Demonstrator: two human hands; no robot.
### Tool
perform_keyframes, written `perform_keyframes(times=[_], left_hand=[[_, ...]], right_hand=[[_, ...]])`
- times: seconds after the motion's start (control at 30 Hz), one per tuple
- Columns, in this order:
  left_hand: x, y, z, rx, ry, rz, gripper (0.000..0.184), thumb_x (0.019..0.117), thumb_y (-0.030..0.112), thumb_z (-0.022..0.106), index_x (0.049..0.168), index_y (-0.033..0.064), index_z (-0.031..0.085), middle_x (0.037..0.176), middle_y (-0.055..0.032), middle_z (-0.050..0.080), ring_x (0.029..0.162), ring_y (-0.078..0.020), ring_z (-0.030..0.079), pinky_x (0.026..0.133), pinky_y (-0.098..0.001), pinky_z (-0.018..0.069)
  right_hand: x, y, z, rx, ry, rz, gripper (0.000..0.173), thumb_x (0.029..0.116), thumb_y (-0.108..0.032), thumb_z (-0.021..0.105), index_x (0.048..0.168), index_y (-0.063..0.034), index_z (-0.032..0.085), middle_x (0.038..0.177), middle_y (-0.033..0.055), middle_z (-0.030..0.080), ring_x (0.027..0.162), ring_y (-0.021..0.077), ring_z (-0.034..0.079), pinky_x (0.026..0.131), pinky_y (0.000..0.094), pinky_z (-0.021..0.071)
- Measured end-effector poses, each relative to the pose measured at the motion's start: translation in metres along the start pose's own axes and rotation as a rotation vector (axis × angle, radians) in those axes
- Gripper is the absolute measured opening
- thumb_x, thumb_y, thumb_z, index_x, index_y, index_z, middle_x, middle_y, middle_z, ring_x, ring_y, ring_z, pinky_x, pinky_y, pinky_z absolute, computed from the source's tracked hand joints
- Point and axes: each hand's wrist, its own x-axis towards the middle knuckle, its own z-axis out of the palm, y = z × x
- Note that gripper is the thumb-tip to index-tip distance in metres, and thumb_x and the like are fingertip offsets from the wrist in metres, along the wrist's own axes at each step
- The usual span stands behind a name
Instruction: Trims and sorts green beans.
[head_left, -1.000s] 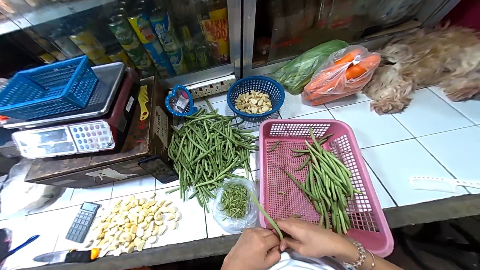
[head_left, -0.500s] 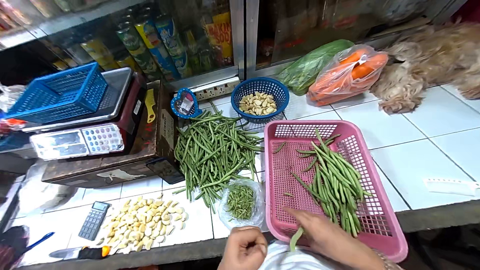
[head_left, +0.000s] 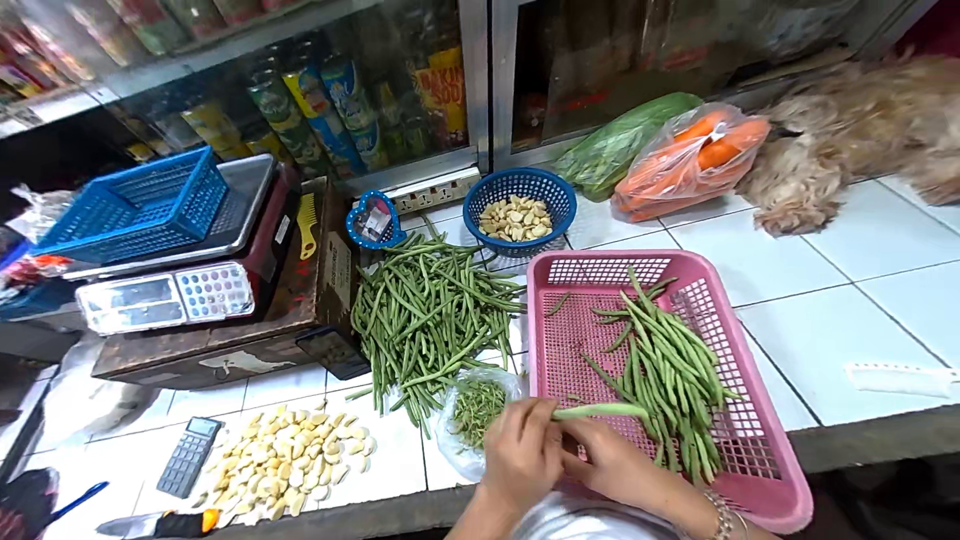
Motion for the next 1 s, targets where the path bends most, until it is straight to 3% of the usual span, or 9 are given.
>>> perform_keyframes(times=[0.1, 0.17, 0.23, 0.3, 0.4, 0.5, 0.73, 0.87, 1.0], left_hand=[[0.050, -0.020, -0.024, 0.287, 0.067, 0.001, 0.020, 0.0917, 0.009, 0.063, 0.096, -0.0061, 0.075, 0.083, -0.0187, 0.074, 0.075, -0.0269, 0.073, 0.071, -0.0349, 0.0599], [0.081, -0.038, -0.042, 0.458, -0.024, -0.193, 0.034, 0.0969, 0.016, 0.064, 0.117, -0.0116, 0.070, 0.104, -0.0312, 0.070, 0.092, -0.0449, 0.071, 0.079, -0.0511, 0.0586], [0.097, -0.049, -0.052, 0.496, -0.079, -0.332, 0.052, 0.0983, 0.021, 0.065, 0.135, -0.0145, 0.056, 0.124, -0.0396, 0.059, 0.108, -0.0560, 0.062, 0.089, -0.0609, 0.0520], [0.099, -0.038, -0.051, 0.456, -0.124, -0.299, 0.048, 0.0978, 0.021, 0.064, 0.132, -0.0137, 0.059, 0.123, -0.0387, 0.061, 0.110, -0.0546, 0.063, 0.091, -0.0600, 0.0519], [0.081, -0.017, -0.031, 0.302, -0.228, -0.128, 0.030, 0.0929, 0.015, 0.067, 0.112, -0.0077, 0.073, 0.105, -0.0268, 0.072, 0.096, -0.0436, 0.070, 0.083, -0.0527, 0.0563], [0.058, -0.014, -0.011, 0.201, -0.307, -0.049, 0.022, 0.0894, 0.012, 0.068, 0.101, -0.0036, 0.077, 0.096, -0.0196, 0.074, 0.090, -0.0376, 0.072, 0.080, -0.0482, 0.0579], [0.022, -0.007, 0.006, 0.075, -0.479, -0.168, 0.020, 0.0906, 0.002, 0.066, 0.107, -0.0063, 0.075, 0.101, -0.0234, 0.073, 0.095, -0.0400, 0.072, 0.085, -0.0485, 0.0583], [0.014, -0.012, 0.013, 0.020, -0.607, -0.285, 0.028, 0.0965, -0.002, 0.057, 0.121, -0.0099, 0.068, 0.115, -0.0286, 0.069, 0.110, -0.0433, 0.068, 0.096, -0.0493, 0.0543], [0.011, -0.017, 0.013, 0.019, -0.632, -0.240, 0.021, 0.0951, -0.007, 0.056, 0.110, -0.0131, 0.069, 0.109, -0.0290, 0.070, 0.109, -0.0429, 0.068, 0.096, -0.0496, 0.0537]], right_hand=[[0.015, 0.015, -0.025, -0.110, -0.066, 0.174, 0.042, 0.1003, -0.014, 0.062, 0.135, 0.0099, 0.057, 0.123, 0.0305, 0.063, 0.107, 0.0408, 0.064, 0.097, 0.0499, 0.0501], [0.029, 0.036, -0.042, -0.258, -0.060, 0.353, 0.044, 0.1033, -0.015, 0.058, 0.138, 0.0111, 0.054, 0.139, 0.0333, 0.055, 0.130, 0.0470, 0.053, 0.112, 0.0555, 0.0397], [0.042, 0.065, -0.052, -0.395, -0.004, 0.463, 0.043, 0.1032, -0.013, 0.057, 0.137, 0.0136, 0.054, 0.142, 0.0353, 0.051, 0.138, 0.0497, 0.044, 0.115, 0.0572, 0.0347], [0.053, 0.087, -0.058, -0.465, 0.025, 0.527, 0.043, 0.1029, -0.015, 0.057, 0.133, 0.0152, 0.055, 0.139, 0.0365, 0.051, 0.136, 0.0512, 0.044, 0.113, 0.0581, 0.0355], [0.065, 0.110, -0.059, -0.443, 0.000, 0.560, 0.044, 0.1041, -0.018, 0.057, 0.133, 0.0152, 0.056, 0.140, 0.0360, 0.051, 0.138, 0.0497, 0.044, 0.115, 0.0577, 0.0341], [0.070, 0.123, -0.047, -0.432, 0.008, 0.528, 0.036, 0.1026, -0.009, 0.057, 0.130, 0.0144, 0.057, 0.137, 0.0336, 0.055, 0.136, 0.0469, 0.047, 0.116, 0.0542, 0.0338], [0.058, 0.104, -0.034, -0.289, 0.167, 0.370, 0.029, 0.1032, 0.001, 0.049, 0.124, 0.0183, 0.058, 0.125, 0.0392, 0.060, 0.121, 0.0537, 0.057, 0.108, 0.0618, 0.0407], [0.040, 0.062, -0.023, -0.296, 0.258, 0.007, 0.019, 0.0930, 0.012, 0.057, 0.109, 0.0182, 0.066, 0.107, 0.0373, 0.066, 0.101, 0.0533, 0.065, 0.093, 0.0634, 0.0502], [0.027, 0.031, -0.020, -0.396, 0.170, -0.176, 0.020, 0.0920, 0.008, 0.057, 0.105, 0.0201, 0.067, 0.102, 0.0391, 0.065, 0.094, 0.0539, 0.067, 0.086, 0.0603, 0.0543]])
